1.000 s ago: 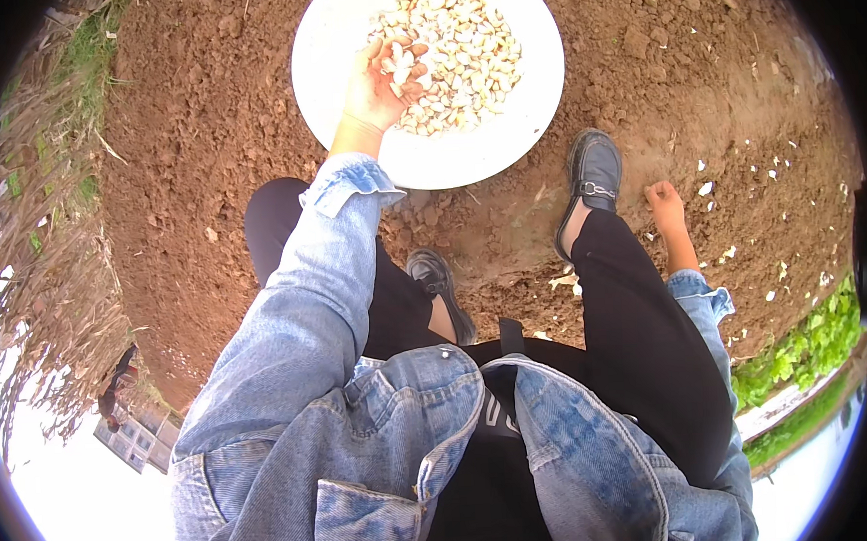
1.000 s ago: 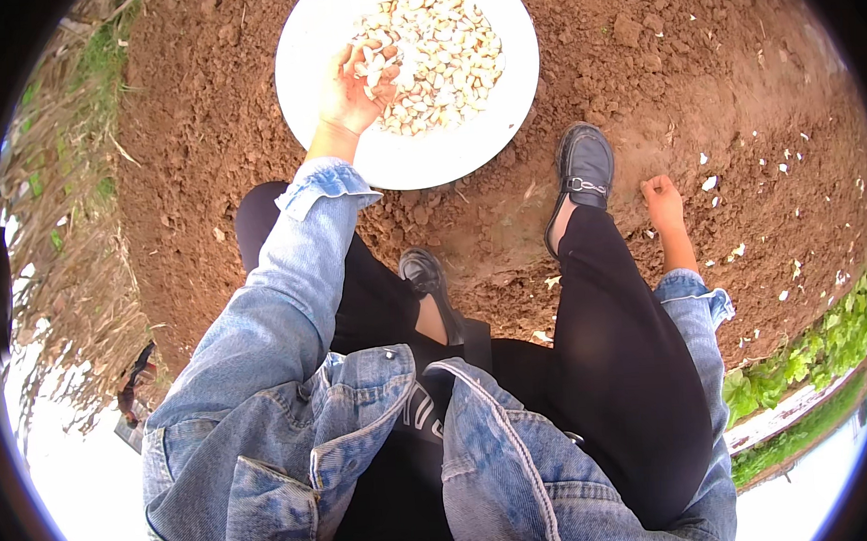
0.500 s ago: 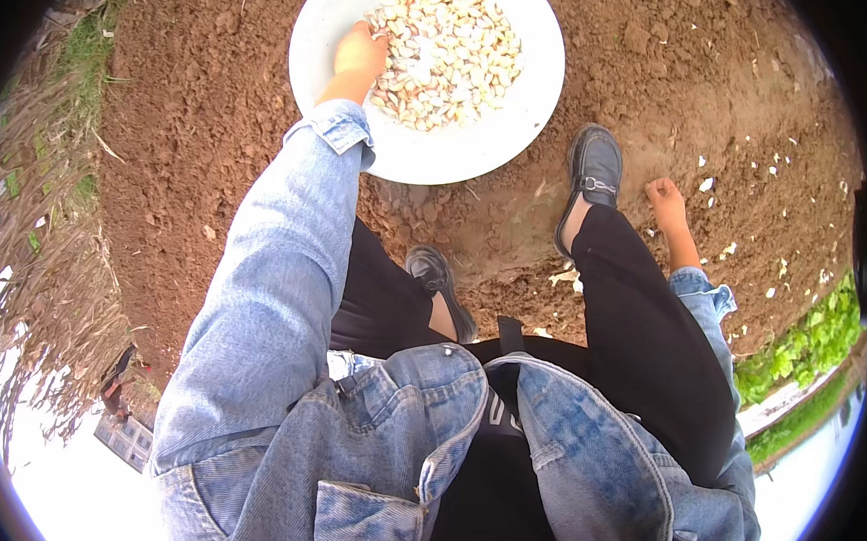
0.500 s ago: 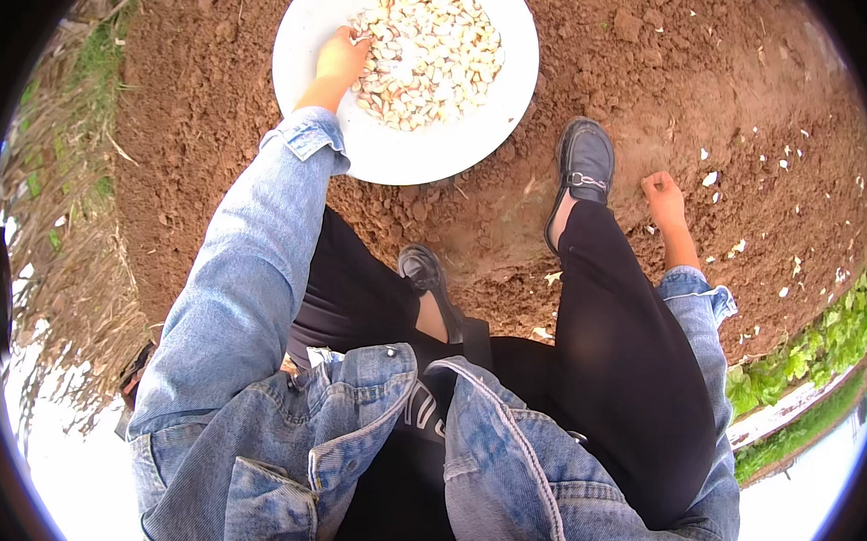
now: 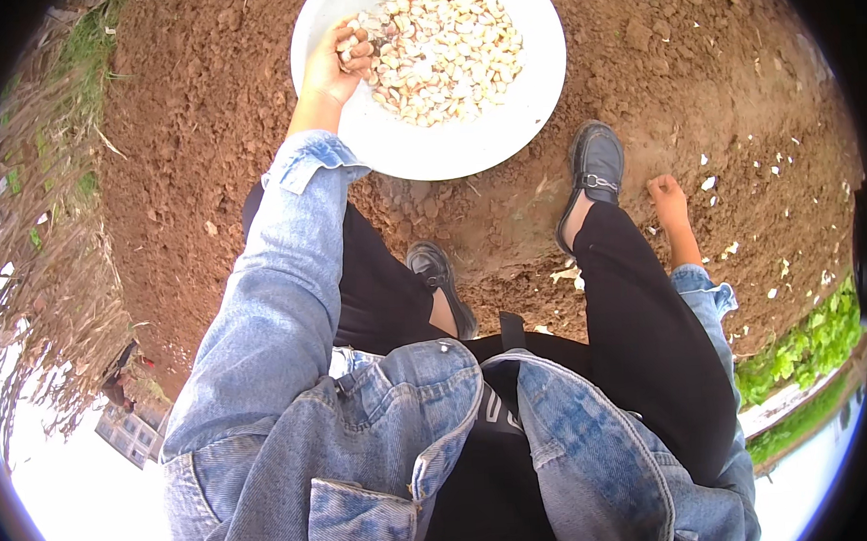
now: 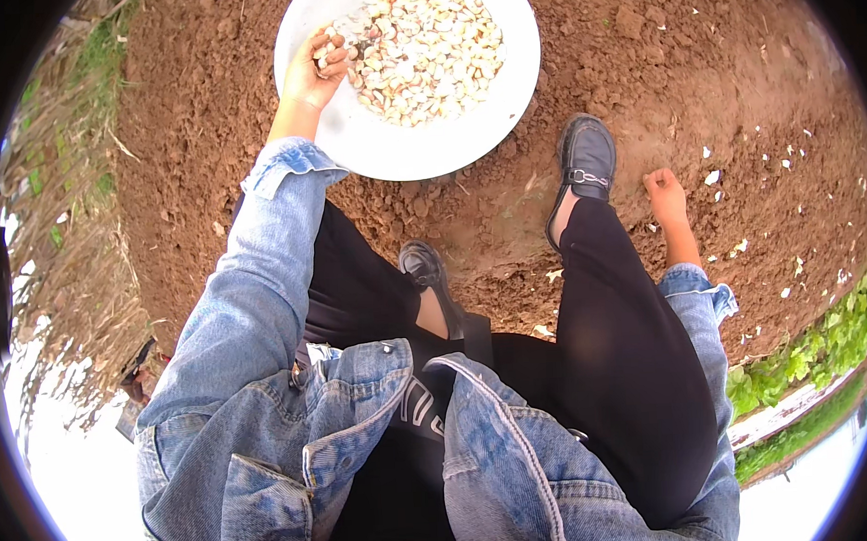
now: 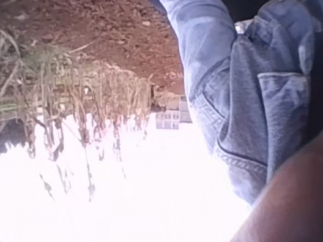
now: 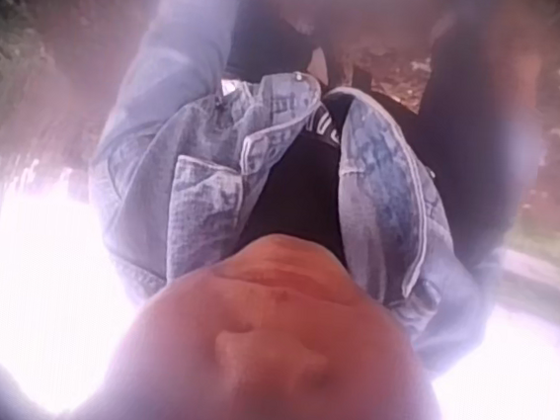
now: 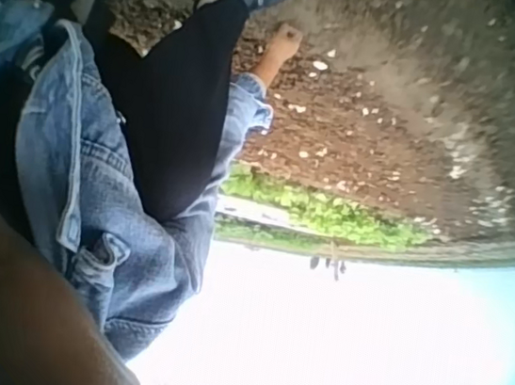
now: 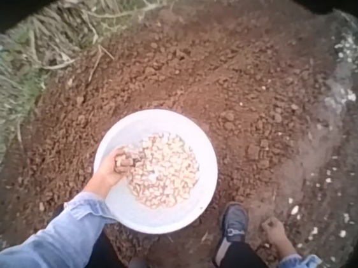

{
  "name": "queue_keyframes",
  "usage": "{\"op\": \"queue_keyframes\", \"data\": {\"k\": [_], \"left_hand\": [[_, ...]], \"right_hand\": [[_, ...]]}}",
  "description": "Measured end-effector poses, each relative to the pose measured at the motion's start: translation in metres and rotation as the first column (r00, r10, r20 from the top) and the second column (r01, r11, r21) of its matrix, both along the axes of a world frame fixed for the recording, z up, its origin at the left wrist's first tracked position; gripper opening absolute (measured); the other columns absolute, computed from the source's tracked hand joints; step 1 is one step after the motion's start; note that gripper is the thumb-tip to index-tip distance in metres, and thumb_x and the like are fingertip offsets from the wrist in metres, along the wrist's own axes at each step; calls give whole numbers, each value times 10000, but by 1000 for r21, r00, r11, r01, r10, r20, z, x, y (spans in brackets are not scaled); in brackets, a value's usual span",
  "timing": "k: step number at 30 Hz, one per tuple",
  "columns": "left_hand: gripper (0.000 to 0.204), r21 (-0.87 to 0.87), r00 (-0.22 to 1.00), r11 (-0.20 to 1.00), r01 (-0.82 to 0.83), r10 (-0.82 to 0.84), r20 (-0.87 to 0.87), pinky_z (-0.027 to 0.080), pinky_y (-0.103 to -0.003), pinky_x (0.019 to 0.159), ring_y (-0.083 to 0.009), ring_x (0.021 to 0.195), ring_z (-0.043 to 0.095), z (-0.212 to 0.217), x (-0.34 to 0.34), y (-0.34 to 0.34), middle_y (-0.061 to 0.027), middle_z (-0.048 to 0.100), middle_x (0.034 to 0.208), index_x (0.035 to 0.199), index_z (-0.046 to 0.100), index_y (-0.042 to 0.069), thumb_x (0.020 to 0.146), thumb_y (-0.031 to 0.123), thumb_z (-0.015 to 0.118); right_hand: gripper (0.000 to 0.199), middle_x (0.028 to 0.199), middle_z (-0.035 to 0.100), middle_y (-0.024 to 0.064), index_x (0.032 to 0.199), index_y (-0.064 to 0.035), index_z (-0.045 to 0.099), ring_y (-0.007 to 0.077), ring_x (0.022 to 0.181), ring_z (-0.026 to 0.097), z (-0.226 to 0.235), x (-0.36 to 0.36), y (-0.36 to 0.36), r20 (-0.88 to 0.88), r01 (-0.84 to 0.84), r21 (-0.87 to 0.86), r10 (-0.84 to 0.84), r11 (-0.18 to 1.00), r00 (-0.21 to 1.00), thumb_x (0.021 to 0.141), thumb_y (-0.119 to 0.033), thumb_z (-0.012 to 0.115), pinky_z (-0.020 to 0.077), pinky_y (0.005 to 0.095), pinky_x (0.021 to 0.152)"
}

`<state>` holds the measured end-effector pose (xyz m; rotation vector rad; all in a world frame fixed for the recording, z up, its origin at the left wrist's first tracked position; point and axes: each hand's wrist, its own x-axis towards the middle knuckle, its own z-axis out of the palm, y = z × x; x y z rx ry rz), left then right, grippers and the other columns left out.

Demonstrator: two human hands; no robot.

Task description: The person plants garlic cloves into prepared soil. They take cloves from a white bowl, place them into the ground, and cover them with soil using their hands.

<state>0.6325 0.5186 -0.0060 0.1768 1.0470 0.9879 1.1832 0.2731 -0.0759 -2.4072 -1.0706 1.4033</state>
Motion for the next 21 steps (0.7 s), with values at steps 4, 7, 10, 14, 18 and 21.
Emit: {"op": "queue_keyframes", "data": {"k": [4, 7, 10, 14, 18, 21], "left_hand": [[130, -86, 945, 996, 6, -34, -325, 295, -168, 431, -77, 640, 450, 0, 0, 2, -50, 546, 818, 1015, 610, 58, 940, 160, 582], [196, -276, 404, 801, 532, -526, -748, 433, -260, 515, -151, 707, 574, 2, 0, -5, -86, 645, 838, 977, 645, 49, 931, 230, 586], [255, -517, -417, 299, 802, -340, -843, 506, -376, 710, -269, 842, 650, -5, -4, -18, -149, 696, 930, 996, 654, 35, 916, 264, 578], [260, -697, -647, 114, 708, -290, -705, 485, -458, 861, -346, 981, 645, -27, -3, -34, -187, 684, 1001, 1038, 634, 36, 911, 248, 557], [222, -747, -669, 228, 624, -338, -662, 516, -447, 833, -370, 926, 663, -42, 14, -55, -218, 680, 981, 1022, 569, 8, 913, 199, 540], [239, -748, -678, 222, 625, -319, -662, 530, -438, 816, -360, 905, 674, -50, 13, -58, -218, 683, 955, 1031, 552, -9, 912, 198, 543]], "right_hand": [[188, 701, 602, 32, 864, -38, 584, 123, 613, 554, -5, 4, -1, 24, -19, -19, 19, 1000, 1000, 906, -211, 646, 451, 285, 601], [191, 724, 621, 46, 872, -34, 589, 132, 630, 588, -7, 7, 0, 25, -35, -48, 36, 998, 999, 907, -214, 642, 470, 286, 618], [205, 648, 591, 35, 846, -37, 576, 123, 592, 539, -6, 6, 0, 29, -20, -28, 21, 999, 999, 902, -221, 647, 441, 291, 593], [214, 652, 598, 39, 840, -34, 575, 129, 590, 546, -1, 1, 4, 31, -24, -18, 24, 1000, 999, 899, -226, 648, 447, 297, 592], [227, 657, 602, 44, 836, -33, 574, 140, 586, 551, 4, -3, 3, 78, -56, 1, 55, 998, 995, 893, -237, 656, 457, 305, 597], [230, 664, 607, 51, 838, -34, 578, 148, 596, 561, 0, 0, 3, 49, -35, -5, 35, 999, 998, 887, -242, 661, 464, 309, 608]]}}
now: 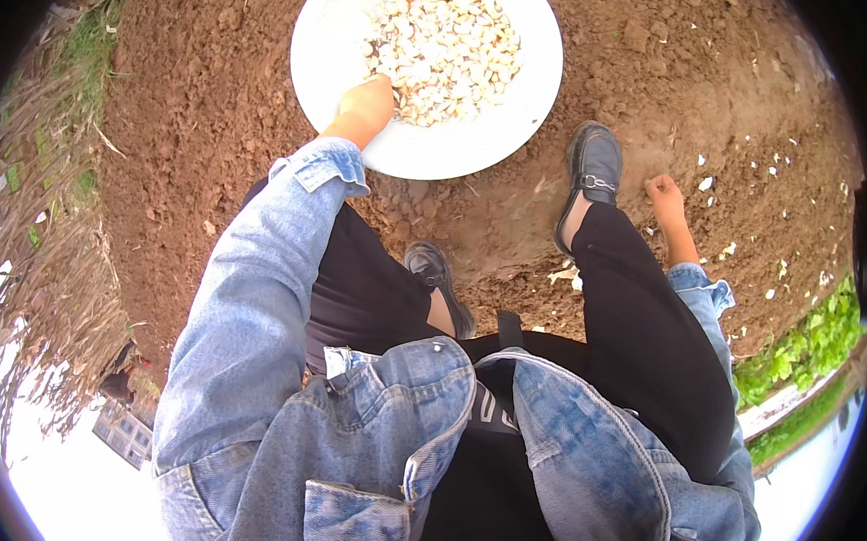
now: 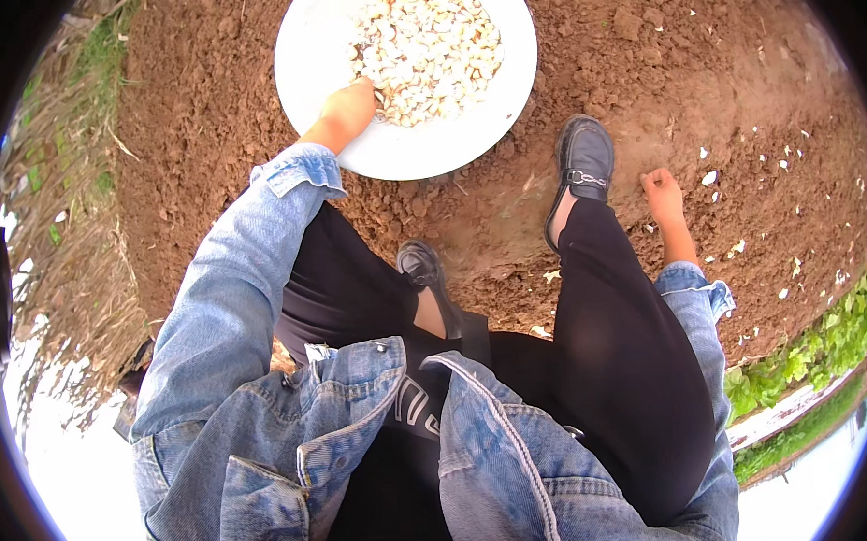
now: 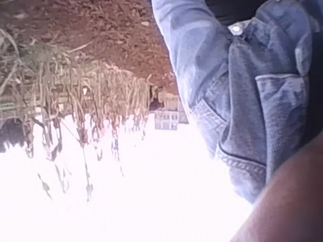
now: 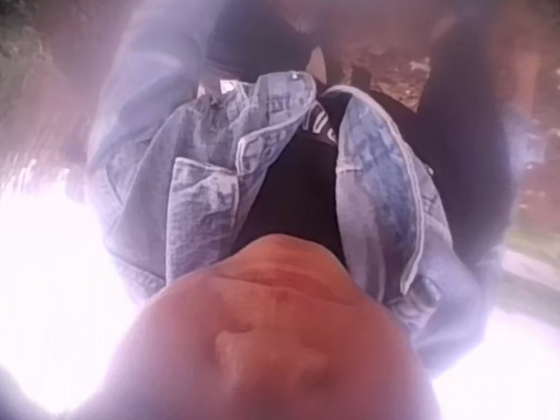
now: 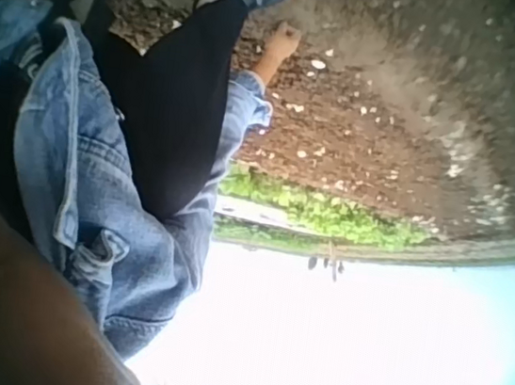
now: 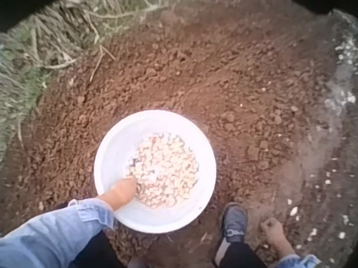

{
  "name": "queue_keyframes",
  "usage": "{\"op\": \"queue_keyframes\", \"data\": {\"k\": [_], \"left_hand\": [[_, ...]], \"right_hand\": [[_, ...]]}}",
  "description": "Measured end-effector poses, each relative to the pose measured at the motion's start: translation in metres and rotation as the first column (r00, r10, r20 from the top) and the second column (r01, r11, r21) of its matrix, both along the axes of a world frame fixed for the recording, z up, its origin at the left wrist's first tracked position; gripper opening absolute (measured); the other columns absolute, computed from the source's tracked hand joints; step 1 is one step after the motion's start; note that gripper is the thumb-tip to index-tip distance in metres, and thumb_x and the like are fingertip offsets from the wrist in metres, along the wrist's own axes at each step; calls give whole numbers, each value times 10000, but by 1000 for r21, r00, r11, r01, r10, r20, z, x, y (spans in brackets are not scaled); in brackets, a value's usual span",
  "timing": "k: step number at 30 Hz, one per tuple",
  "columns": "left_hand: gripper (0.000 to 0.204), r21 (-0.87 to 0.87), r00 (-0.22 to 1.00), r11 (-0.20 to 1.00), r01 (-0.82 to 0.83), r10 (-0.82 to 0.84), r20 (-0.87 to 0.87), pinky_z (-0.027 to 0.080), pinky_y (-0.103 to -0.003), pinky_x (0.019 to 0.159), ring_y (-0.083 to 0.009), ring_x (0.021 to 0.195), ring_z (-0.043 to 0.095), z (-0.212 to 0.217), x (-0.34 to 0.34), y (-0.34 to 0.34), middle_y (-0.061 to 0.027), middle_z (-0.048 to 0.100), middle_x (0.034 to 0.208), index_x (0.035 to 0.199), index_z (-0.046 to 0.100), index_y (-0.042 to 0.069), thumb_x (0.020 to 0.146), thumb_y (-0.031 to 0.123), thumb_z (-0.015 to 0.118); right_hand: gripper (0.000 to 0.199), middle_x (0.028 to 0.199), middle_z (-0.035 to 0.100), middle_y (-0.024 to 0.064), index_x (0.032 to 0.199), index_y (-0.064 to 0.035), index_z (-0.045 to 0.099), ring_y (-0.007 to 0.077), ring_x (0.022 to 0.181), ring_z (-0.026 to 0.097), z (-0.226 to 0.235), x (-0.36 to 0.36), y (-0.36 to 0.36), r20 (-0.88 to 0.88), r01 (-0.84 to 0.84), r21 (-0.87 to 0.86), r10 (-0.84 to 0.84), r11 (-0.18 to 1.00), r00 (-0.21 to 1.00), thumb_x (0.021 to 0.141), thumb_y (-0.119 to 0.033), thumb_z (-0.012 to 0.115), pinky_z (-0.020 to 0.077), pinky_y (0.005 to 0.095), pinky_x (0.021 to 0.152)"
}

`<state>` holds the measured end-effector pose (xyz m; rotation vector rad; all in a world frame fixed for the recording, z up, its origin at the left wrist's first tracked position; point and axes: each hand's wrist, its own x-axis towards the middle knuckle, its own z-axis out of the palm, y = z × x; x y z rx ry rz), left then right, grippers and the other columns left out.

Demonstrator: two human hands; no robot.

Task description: The person plants garlic cloves into prepared soil. They take cloves from a white bowl, place them into the ground, and cover them with soil using their hands.

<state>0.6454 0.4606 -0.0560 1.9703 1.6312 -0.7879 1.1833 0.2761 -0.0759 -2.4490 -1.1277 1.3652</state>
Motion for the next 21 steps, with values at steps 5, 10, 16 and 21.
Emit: {"op": "queue_keyframes", "data": {"k": [5, 10, 16, 21], "left_hand": [[242, 57, 995, 996, 74, -78, 70, 531, -425, 811, -330, 904, 681, -11, -4, -7, -191, 685, 935, 1017, 562, 13, 903, 227, 569], [239, 74, 992, 992, 98, -103, 75, 528, -426, 794, -326, 895, 675, -13, -6, -11, -178, 682, 932, 970, 585, 26, 899, 254, 574], [265, 65, 982, 994, 93, -102, 161, 521, -439, 782, -316, 920, 666, -1, 1, -12, -167, 685, 923, 970, 609, 33, 898, 286, 574], [284, -45, 988, 992, 119, -114, 108, 518, -441, 782, -318, 930, 662, 11, 13, -9, -172, 687, 923, 1031, 625, 66, 885, 307, 594]], "right_hand": [[236, 670, 617, 71, 844, -38, 584, 168, 605, 580, -14, 10, -3, 32, -31, -10, 32, 999, 999, 879, -257, 663, 470, 325, 619], [247, 678, 626, 82, 847, -40, 586, 182, 608, 594, -16, 8, -4, 35, -23, -25, 24, 999, 999, 873, -273, 666, 477, 336, 628], [254, 691, 637, 88, 845, -40, 588, 190, 621, 609, -17, 12, -7, 26, -19, -21, 20, 1000, 999, 871, -279, 668, 483, 338, 643], [252, 705, 640, 93, 860, -30, 608, 199, 670, 619, -9, 7, -2, 118, -99, -16, 100, 995, 988, 873, -275, 666, 484, 336, 676]]}}
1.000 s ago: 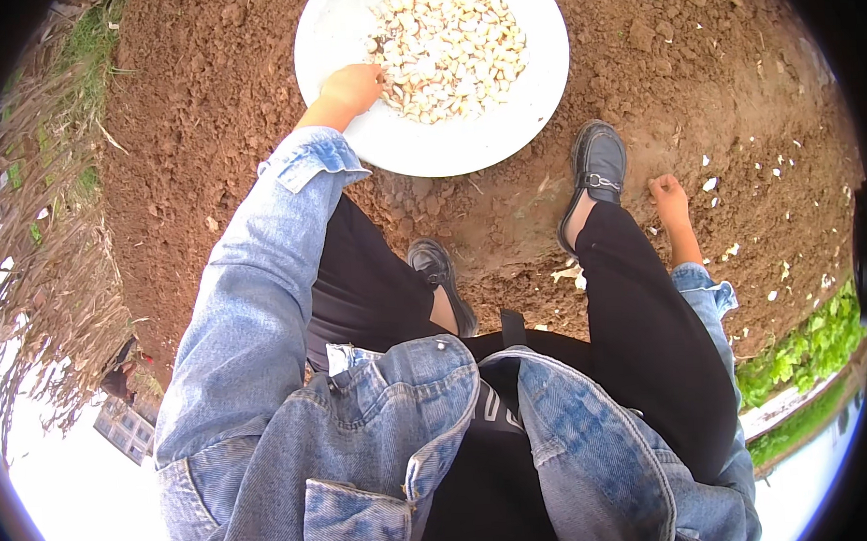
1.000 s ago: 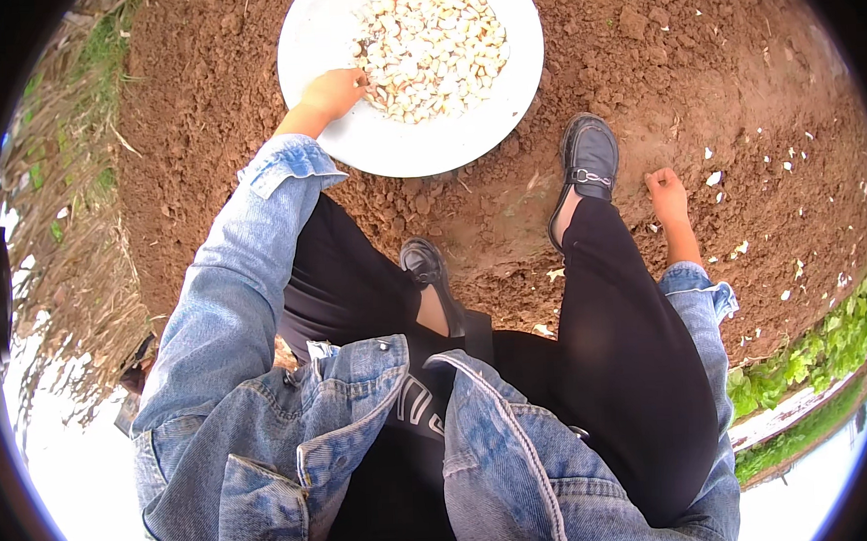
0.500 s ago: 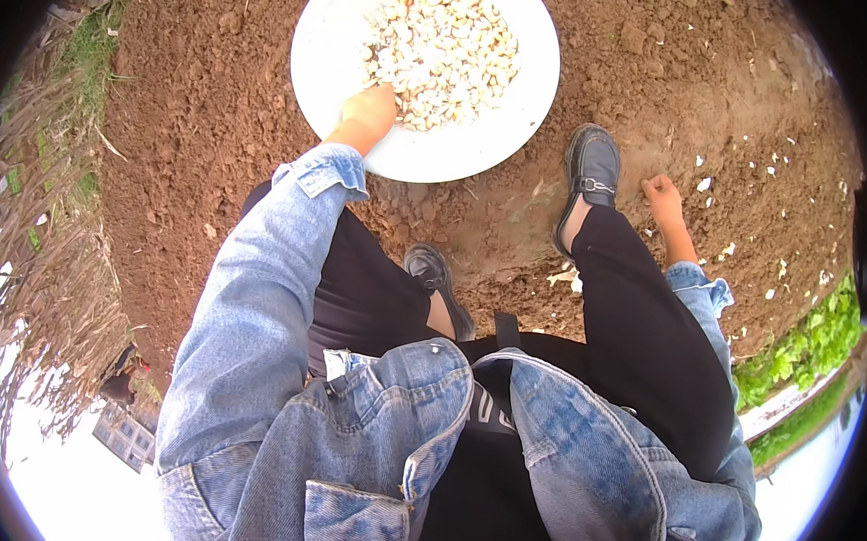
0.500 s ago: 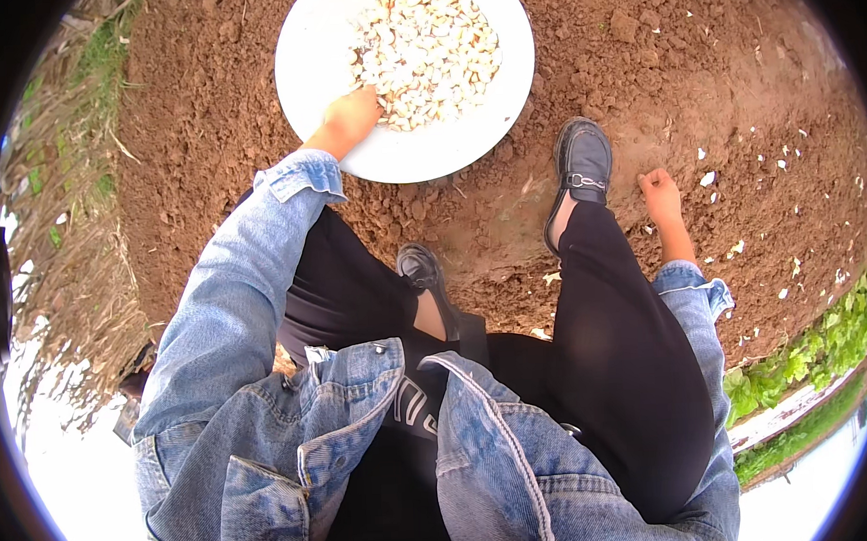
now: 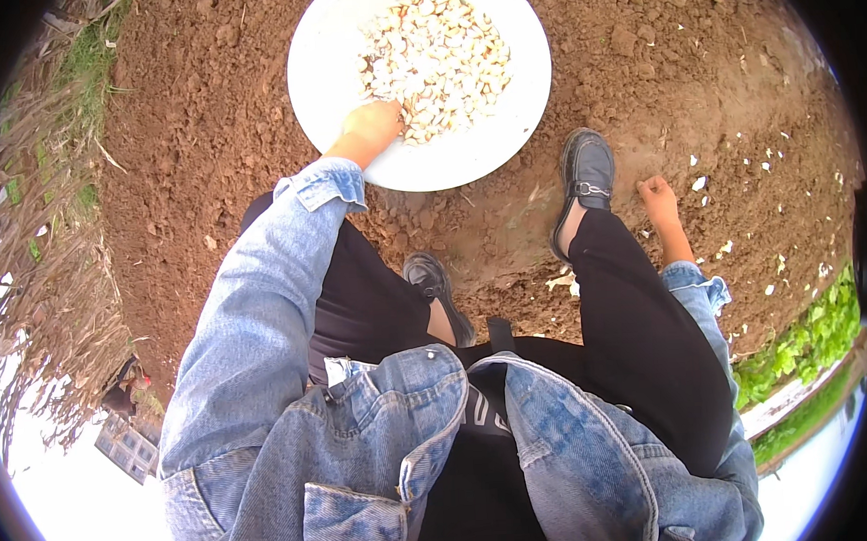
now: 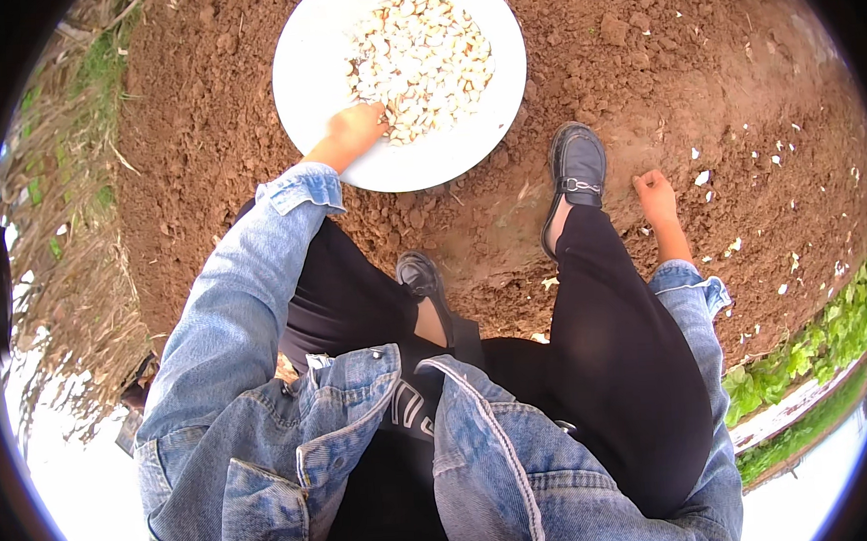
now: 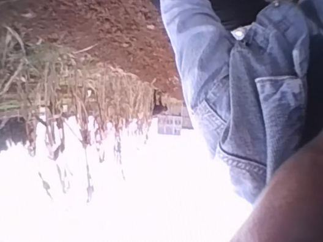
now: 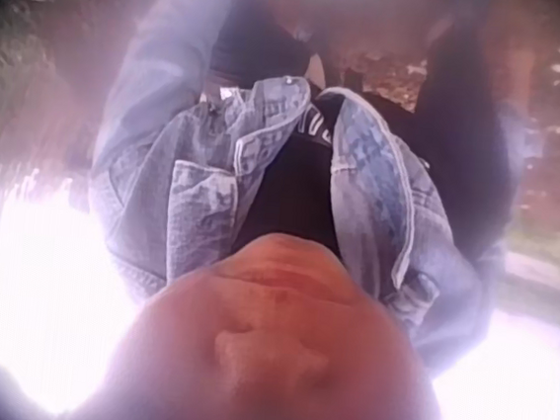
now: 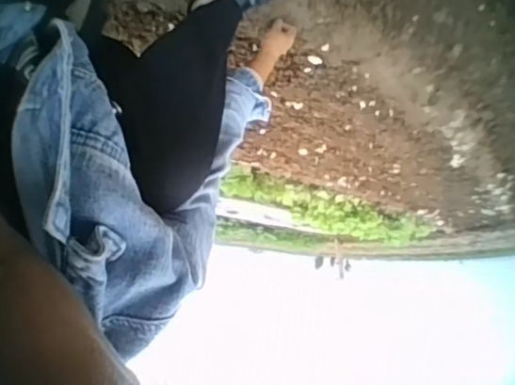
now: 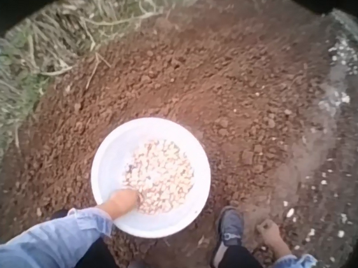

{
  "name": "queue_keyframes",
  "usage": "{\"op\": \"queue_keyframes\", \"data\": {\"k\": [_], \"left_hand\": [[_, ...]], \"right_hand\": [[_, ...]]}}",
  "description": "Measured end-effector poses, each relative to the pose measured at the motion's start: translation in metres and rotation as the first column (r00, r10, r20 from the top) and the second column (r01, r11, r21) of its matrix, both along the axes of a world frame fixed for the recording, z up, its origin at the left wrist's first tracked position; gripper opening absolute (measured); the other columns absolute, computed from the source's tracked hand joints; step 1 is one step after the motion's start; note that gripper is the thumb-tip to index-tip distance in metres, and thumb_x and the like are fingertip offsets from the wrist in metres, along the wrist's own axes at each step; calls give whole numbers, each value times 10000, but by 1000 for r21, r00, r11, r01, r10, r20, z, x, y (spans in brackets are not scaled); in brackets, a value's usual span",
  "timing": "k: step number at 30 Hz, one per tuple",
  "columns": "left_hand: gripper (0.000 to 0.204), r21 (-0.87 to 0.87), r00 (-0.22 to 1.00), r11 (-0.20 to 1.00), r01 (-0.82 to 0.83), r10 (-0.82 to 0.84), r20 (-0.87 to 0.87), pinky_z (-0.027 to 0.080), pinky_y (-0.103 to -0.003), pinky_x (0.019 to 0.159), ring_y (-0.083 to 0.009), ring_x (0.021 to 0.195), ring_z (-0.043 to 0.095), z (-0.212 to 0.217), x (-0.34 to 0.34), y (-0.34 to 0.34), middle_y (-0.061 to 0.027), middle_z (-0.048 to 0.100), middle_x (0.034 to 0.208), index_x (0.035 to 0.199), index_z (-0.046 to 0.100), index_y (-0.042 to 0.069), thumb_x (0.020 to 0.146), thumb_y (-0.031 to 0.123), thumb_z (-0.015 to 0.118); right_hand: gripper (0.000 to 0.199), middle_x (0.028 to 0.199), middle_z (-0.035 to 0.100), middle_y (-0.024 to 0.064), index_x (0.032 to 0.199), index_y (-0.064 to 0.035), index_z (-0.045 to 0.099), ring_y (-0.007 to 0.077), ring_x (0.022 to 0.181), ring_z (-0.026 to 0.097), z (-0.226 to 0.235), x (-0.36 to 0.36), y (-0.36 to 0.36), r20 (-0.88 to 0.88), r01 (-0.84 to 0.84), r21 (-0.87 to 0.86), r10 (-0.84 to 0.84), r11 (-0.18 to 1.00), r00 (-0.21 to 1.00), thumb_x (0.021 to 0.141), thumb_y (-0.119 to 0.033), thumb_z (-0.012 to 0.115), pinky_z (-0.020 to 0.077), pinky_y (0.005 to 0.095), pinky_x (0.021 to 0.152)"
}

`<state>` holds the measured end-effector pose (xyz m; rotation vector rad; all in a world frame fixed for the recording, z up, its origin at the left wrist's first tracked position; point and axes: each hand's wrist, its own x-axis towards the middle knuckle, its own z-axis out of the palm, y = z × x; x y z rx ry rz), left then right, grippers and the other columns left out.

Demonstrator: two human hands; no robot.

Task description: The person plants garlic cloves into prepared soil. They take cloves from a white bowl, place them into the ground, and cover them with soil using their hands.

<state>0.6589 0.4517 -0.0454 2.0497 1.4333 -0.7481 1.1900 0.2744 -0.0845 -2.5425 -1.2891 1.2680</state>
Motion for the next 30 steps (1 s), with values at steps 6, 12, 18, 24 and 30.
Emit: {"op": "queue_keyframes", "data": {"k": [6, 12, 18, 24, 30], "left_hand": [[300, 14, 974, 998, -62, 58, 220, 506, -405, 654, -271, 795, 664, 2, -21, 4, -147, 687, 892, 1014, 626, 79, 889, 353, 616], [296, -814, 184, 447, -370, 894, 408, 365, -226, 474, -98, 591, 479, 80, 19, 36, -37, 619, 835, 1031, 633, 70, 920, 339, 581], [274, -857, -288, 503, -110, 810, 512, 255, -170, 416, -67, 590, 403, 115, 42, 56, -71, 567, 930, 1026, 586, 67, 896, 308, 557], [239, -856, -363, 347, -384, 796, 485, 324, -151, 472, -64, 621, 459, 68, 72, 89, -42, 578, 875, 998, 595, 78, 936, 303, 645], [262, -389, 42, 509, -768, 646, 762, 507, -255, 608, -140, 725, 638, -7, 91, 120, -63, 688, 904, 1034, 672, 52, 870, 249, 728]], "right_hand": [[225, 762, 643, 79, 911, -21, 626, 158, 706, 605, 14, -13, 20, -80, 69, -6, -69, 998, 994, 895, -245, 649, 481, 312, 681], [197, 899, 634, 3, 1022, -47, 611, 99, 733, 570, 12, 3, 55, -378, 313, 157, -236, 937, 895, 968, -234, 581, 477, 272, 693], [177, 891, 624, -13, 1028, -63, 609, 92, 780, 574, 53, -33, 110, -385, 179, 156, -107, 971, 917, 962, -226, 592, 476, 263, 731], [155, 825, 606, -29, 983, -55, 627, 61, 741, 551, 60, -49, 110, -477, 172, 164, -75, 971, 875, 941, -204, 614, 454, 237, 688], [157, 865, 622, -9, 979, -55, 627, 72, 762, 571, 64, -38, 98, -407, 158, 90, -108, 983, 907, 942, -206, 613, 462, 247, 702]]}}
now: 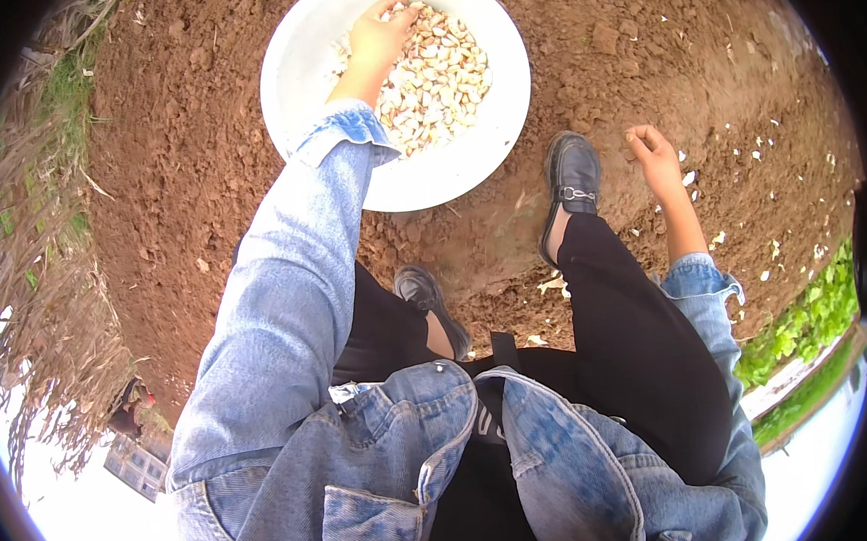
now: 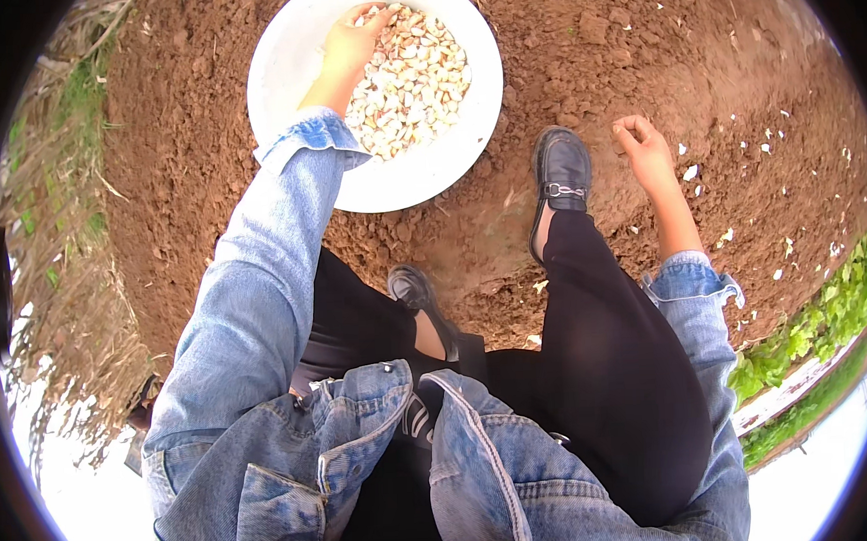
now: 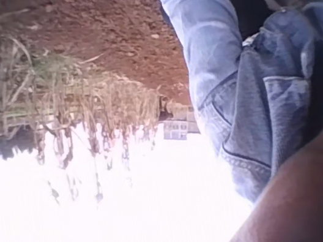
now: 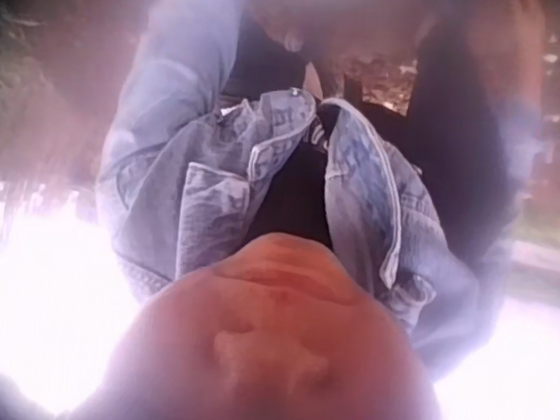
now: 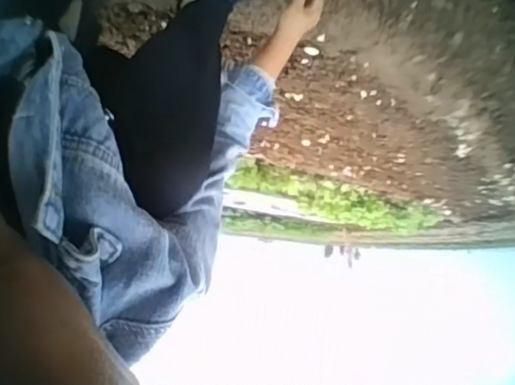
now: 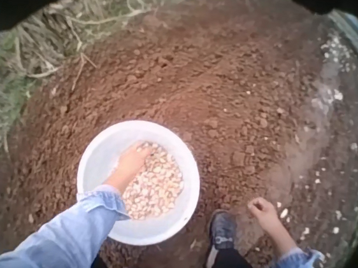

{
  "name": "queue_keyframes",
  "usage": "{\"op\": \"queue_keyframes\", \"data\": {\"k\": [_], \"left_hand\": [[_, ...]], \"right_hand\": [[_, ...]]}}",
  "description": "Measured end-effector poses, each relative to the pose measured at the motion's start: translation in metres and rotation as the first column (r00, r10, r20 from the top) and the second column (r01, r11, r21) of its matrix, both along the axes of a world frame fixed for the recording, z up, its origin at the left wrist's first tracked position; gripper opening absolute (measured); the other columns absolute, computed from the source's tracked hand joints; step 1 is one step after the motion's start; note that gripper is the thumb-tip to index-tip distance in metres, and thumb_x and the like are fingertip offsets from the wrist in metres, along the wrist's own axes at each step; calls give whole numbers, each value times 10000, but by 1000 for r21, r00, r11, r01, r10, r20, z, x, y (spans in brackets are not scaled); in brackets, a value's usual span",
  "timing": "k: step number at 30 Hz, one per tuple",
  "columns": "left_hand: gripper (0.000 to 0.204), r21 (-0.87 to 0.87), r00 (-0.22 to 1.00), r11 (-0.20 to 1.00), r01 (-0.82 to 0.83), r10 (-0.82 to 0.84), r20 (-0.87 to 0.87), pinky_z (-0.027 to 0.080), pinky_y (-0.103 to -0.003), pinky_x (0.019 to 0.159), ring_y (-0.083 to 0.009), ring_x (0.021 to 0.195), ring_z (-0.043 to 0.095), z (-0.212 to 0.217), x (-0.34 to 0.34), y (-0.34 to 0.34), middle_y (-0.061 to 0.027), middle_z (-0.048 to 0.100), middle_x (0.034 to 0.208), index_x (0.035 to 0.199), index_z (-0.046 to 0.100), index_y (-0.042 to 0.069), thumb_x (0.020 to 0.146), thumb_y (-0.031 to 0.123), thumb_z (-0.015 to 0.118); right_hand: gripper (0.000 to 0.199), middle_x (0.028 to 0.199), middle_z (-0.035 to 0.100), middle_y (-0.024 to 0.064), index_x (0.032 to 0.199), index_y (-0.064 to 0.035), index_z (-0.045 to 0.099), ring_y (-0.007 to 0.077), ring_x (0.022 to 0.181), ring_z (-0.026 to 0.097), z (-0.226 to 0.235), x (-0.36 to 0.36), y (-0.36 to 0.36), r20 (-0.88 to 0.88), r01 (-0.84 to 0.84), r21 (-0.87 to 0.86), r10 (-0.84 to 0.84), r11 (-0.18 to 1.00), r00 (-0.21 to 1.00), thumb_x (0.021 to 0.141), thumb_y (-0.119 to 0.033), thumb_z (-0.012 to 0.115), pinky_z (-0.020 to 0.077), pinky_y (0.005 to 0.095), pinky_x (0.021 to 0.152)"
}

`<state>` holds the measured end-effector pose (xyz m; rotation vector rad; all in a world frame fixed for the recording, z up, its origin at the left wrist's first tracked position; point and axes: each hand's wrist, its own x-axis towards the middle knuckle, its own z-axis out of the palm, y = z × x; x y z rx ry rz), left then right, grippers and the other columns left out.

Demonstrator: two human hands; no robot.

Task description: The person plants garlic cloves into prepared soil. They take cloves from a white bowl, place them into the ground, and cover them with soil using their hands.

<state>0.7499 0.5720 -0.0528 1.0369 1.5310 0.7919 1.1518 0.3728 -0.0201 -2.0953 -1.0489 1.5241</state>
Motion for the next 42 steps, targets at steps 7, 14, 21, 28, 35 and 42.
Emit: {"op": "queue_keyframes", "data": {"k": [7, 14, 21, 28, 35, 42], "left_hand": [[253, 166, 535, 819, 549, -191, -823, 526, -307, 665, -136, 759, 664, -34, 6, 15, -93, 705, 871, 1018, 719, 113, 824, 275, 729], [182, -386, 880, 922, 43, 147, 451, 349, -197, 462, -95, 611, 461, 43, -8, -15, -9, 569, 860, 1064, 615, 80, 905, 149, 668], [306, -579, 677, 745, 331, 240, 696, 274, -153, 440, -68, 625, 455, 137, 17, -110, -21, 557, 884, 1159, 533, 79, 900, 147, 681], [234, -583, 677, 784, 214, 312, 667, 276, -150, 436, -51, 626, 435, 135, 24, -112, -5, 537, 899, 1136, 550, 84, 927, 144, 636], [223, -549, 614, 819, 167, 350, 708, 284, -148, 429, -41, 617, 422, 144, 16, -108, -15, 512, 903, 1099, 554, 61, 935, 195, 623], [219, -525, 346, 851, 14, 488, 801, 312, -145, 419, -51, 513, 392, 151, 9, -106, -50, 553, 834, 1042, 575, 30, 946, 227, 564]], "right_hand": [[172, 886, 631, -3, 998, -53, 627, 84, 798, 595, 6, 9, -14, -8, 39, -22, -39, 999, 999, 947, -216, 610, 473, 255, 719], [178, 882, 626, -4, 1026, -45, 625, 82, 788, 583, 14, -8, 7, -123, 48, 60, -40, 997, 992, 949, -205, 610, 474, 246, 725], [329, 984, 608, -3, 1251, -71, 590, 64, 828, 549, 119, -112, 65, -538, -175, 135, 221, 975, 814, 936, -161, 616, 468, 232, 700], [450, 907, 588, 2, 1375, -112, 522, 85, 776, 554, 113, -159, 80, -599, -195, 218, 289, 956, 747, 934, -141, 603, 480, 239, 682], [344, 887, 587, 5, 1286, -100, 582, 89, 747, 572, 111, -193, 91, -485, -253, 308, 381, 917, 787, 946, -149, 602, 481, 243, 659], [250, 903, 614, 24, 1195, -35, 594, 103, 795, 601, 121, -215, 95, -805, -39, 125, 124, 991, 579, 1006, -172, 506, 501, 265, 736]]}}
